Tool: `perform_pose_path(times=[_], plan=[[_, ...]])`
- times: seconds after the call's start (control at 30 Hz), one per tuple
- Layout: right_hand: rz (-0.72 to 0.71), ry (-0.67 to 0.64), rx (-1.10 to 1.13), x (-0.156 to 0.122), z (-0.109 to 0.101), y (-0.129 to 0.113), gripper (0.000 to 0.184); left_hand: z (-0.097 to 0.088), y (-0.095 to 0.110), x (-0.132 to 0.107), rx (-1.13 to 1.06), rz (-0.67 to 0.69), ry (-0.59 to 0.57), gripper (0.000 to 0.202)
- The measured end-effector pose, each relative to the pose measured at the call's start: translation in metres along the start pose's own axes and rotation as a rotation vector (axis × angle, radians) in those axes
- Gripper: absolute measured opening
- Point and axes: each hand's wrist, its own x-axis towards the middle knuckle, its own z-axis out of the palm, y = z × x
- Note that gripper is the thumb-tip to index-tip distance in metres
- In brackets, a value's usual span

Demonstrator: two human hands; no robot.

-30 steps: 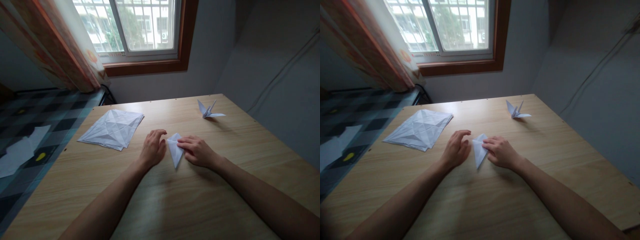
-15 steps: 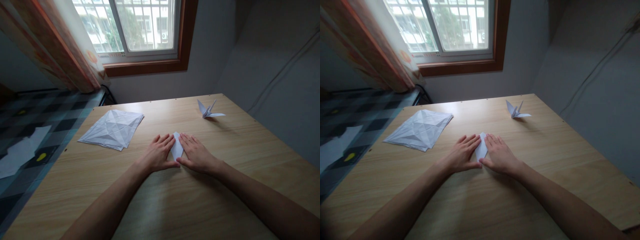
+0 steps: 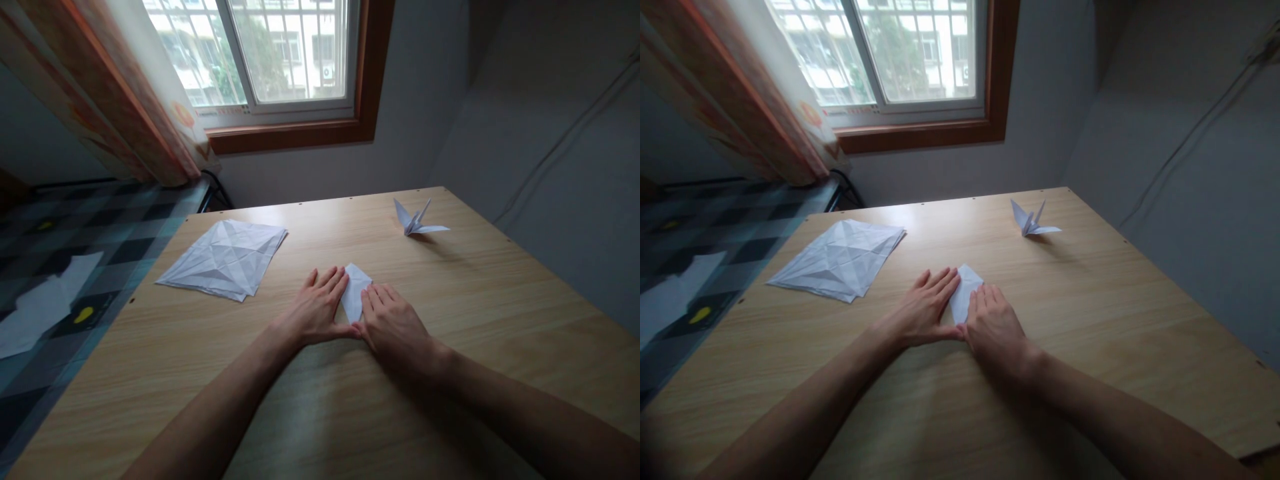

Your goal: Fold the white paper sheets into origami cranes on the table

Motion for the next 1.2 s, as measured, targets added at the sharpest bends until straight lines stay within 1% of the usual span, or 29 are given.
perform_pose_path(times=[0.1, 0.17, 0.23, 0.37, 0.43, 0.53, 0.6, 0.77, 1.0, 1.1, 1.2], plan=[[0.012, -0.040, 0.025, 0.002, -0.003, 0.002, 0.058, 0.000, 0.000, 0.000, 0.022, 0.014, 0.033, 0.106], [0.023, -0.051, 0.054, 0.004, -0.004, 0.010, 0.061, 0.000, 0.000, 0.000, 0.050, 0.012, 0.080, 0.098], [0.020, -0.056, 0.090, 0.006, -0.003, 0.019, 0.061, -0.001, 0.000, 0.001, 0.086, -0.018, 0.140, 0.082], [-0.003, -0.096, 0.159, 0.010, 0.002, 0.038, 0.059, -0.005, -0.001, 0.003, 0.141, -0.076, 0.236, 0.040], [-0.008, -0.123, 0.183, 0.012, 0.004, 0.044, 0.062, -0.006, -0.003, 0.003, 0.131, -0.057, 0.271, 0.029], [-0.002, -0.144, 0.209, 0.015, 0.006, 0.046, 0.066, -0.003, -0.006, 0.003, 0.092, -0.022, 0.288, 0.021], [0.004, -0.136, 0.221, 0.016, 0.006, 0.046, 0.068, -0.001, -0.008, 0.003, 0.063, -0.030, 0.266, 0.022], [-0.007, -0.093, 0.240, 0.017, 0.008, 0.045, 0.068, 0.002, -0.009, 0.003, 0.023, -0.130, 0.165, 0.045], [-0.035, -0.058, 0.243, 0.016, 0.012, 0.048, 0.066, 0.001, -0.005, 0.003, 0.061, -0.245, 0.143, 0.055], [-0.077, -0.011, 0.247, 0.016, 0.012, 0.048, 0.059, -0.001, -0.002, 0.003, 0.095, -0.305, 0.137, 0.055], [-0.131, 0.077, 0.246, 0.016, 0.010, 0.047, 0.044, -0.001, -0.002, 0.003, 0.116, -0.349, 0.126, 0.053]])
